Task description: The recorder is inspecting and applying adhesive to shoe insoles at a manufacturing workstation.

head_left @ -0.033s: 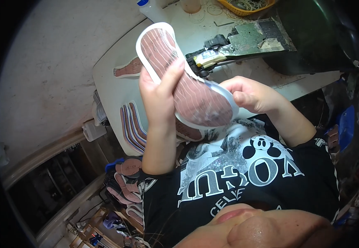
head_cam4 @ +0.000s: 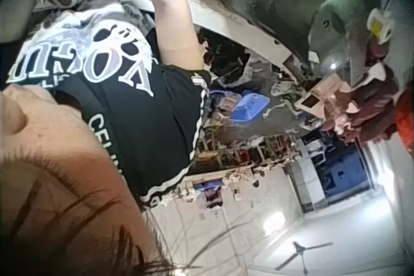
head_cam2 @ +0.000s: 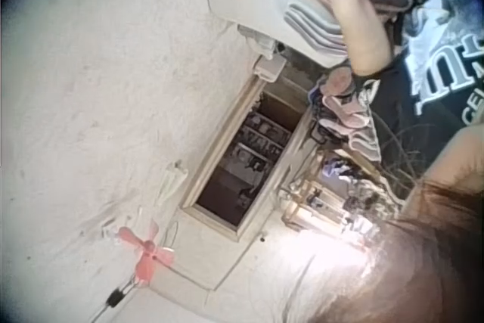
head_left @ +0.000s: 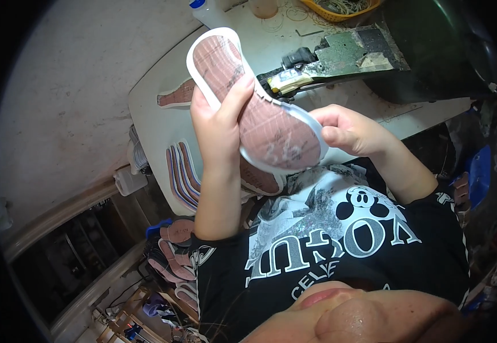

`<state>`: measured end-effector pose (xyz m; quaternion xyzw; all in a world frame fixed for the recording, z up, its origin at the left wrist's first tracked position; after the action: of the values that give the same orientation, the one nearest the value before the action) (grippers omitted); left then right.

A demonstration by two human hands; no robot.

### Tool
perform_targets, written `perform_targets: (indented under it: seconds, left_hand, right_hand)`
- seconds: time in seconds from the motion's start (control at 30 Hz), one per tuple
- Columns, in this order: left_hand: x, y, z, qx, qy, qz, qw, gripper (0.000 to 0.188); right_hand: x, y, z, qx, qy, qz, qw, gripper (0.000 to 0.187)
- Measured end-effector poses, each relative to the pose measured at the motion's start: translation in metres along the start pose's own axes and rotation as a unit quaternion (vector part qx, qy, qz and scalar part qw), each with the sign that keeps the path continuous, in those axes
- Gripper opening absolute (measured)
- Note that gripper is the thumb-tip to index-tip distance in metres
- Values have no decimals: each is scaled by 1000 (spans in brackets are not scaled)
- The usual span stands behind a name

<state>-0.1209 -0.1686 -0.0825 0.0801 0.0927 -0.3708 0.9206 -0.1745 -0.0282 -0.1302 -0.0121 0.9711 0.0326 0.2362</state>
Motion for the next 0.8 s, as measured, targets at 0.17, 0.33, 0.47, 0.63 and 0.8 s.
perform_targets:
  seconds: [0.17, 0.33, 0.47, 0.63, 0.8]
  left_hand:
    - [-1, -33, -10, -113, -237, -3, 965, 35]
    - [-7, -49, -29, -102, -261, -14, 960, 36]
    - [-8, -57, -37, -70, -259, -8, 963, 36]
    - [-2, -61, -39, -54, -263, 13, 963, 37]
    - [-6, -65, -35, -47, -295, 22, 954, 39]
  right_hand:
    - [1, 7, 12, -23, -51, 82, 995, 37]
    - [16, 10, 7, -9, -90, 142, 986, 33]
    - [22, 13, 2, -1, -86, 164, 983, 31]
    - [23, 12, 9, -6, -97, 173, 980, 32]
    - [21, 19, 29, -99, -68, 143, 982, 32]
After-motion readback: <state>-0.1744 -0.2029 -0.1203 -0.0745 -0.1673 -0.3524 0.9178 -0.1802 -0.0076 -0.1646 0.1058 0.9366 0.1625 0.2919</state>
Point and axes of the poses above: each hand's wrist, its own y-axis away from the middle knuckle, its own x-axis out of the back of the hand, z = x × y, the point moved 9 cm from there along -y, towards the middle knuckle
